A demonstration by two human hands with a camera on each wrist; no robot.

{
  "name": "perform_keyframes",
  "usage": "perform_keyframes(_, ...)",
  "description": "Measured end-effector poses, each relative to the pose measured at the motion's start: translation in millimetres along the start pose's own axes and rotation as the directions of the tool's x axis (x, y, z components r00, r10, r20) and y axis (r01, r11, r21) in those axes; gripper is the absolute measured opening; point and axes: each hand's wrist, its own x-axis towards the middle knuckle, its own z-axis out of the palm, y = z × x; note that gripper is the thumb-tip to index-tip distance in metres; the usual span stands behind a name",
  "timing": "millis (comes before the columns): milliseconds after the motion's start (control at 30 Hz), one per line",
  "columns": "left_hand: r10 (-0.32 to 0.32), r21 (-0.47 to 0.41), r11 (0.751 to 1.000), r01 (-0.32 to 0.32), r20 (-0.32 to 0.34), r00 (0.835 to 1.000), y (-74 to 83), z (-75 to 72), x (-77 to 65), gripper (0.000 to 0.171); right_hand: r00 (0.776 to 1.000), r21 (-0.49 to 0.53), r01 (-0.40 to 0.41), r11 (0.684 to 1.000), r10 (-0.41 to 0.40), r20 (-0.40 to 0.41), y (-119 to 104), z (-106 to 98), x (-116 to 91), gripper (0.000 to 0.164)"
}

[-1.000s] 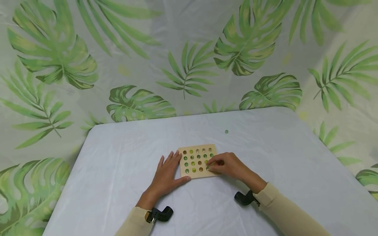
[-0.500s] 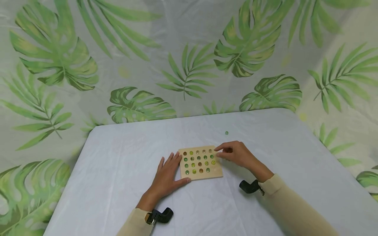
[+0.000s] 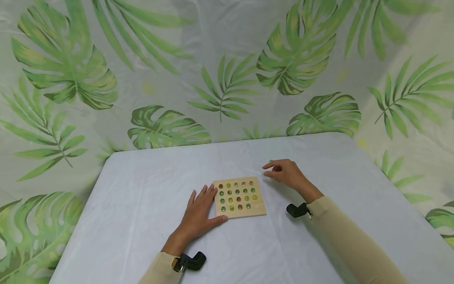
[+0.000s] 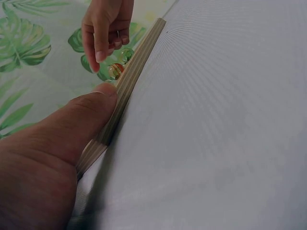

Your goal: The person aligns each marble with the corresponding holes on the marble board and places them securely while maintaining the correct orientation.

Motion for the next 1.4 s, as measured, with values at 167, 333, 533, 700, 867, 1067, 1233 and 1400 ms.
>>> perform_keyframes(167,-0.006,-0.005,1.0,0.006,0.011,1.0,0.1,0.6,-0.2,0.095,0.999,-0.019,-0.05,0.999,0.05,-0.009,7.6,-1.3,8.1,0.032)
perform_keyframes(333,0.002,-0.008,1.0,-0.002,0.002,1.0,0.4,0.3,-0.6,0.095,0.993,-0.044,-0.107,0.993,0.105,-0.048,13.7,-1.4,17.2,0.032)
perform_keyframes(533,0.001,-0.016,1.0,-0.001,0.002,1.0,0.8,0.6,-1.0,0.095,0.983,-0.048,-0.165,0.985,0.16,-0.085,19.7,-2.9,24.3,0.031)
perform_keyframes(700,0.003,-0.014,1.0,-0.003,0.006,1.0,2.0,-0.3,-0.5,0.095,0.978,-0.075,-0.186,0.98,0.177,-0.112,23.6,-5.4,25.7,0.031)
perform_keyframes(867,0.006,-0.007,1.0,-0.006,0.001,1.0,3.1,-2.7,-0.1,0.094,0.975,-0.072,-0.199,0.977,0.19,-0.114,25.0,-8.2,28.7,0.031)
perform_keyframes(1067,0.001,-0.015,1.0,-0.001,0.005,1.0,4.1,-3.0,-1.3,0.094,0.971,-0.063,-0.223,0.973,0.216,-0.097,27.8,-8.9,31.9,0.033)
perform_keyframes(1233,0.005,-0.008,1.0,-0.005,0.004,1.0,3.8,-2.1,-1.0,0.094,0.968,-0.068,-0.239,0.969,0.231,-0.102,29.6,-8.9,31.4,0.031)
perform_keyframes(1400,0.008,-0.008,1.0,-0.008,-0.003,1.0,4.3,-2.1,-0.5,0.094,0.968,-0.051,-0.237,0.97,0.232,-0.097,30.4,-8.6,31.1,0.029)
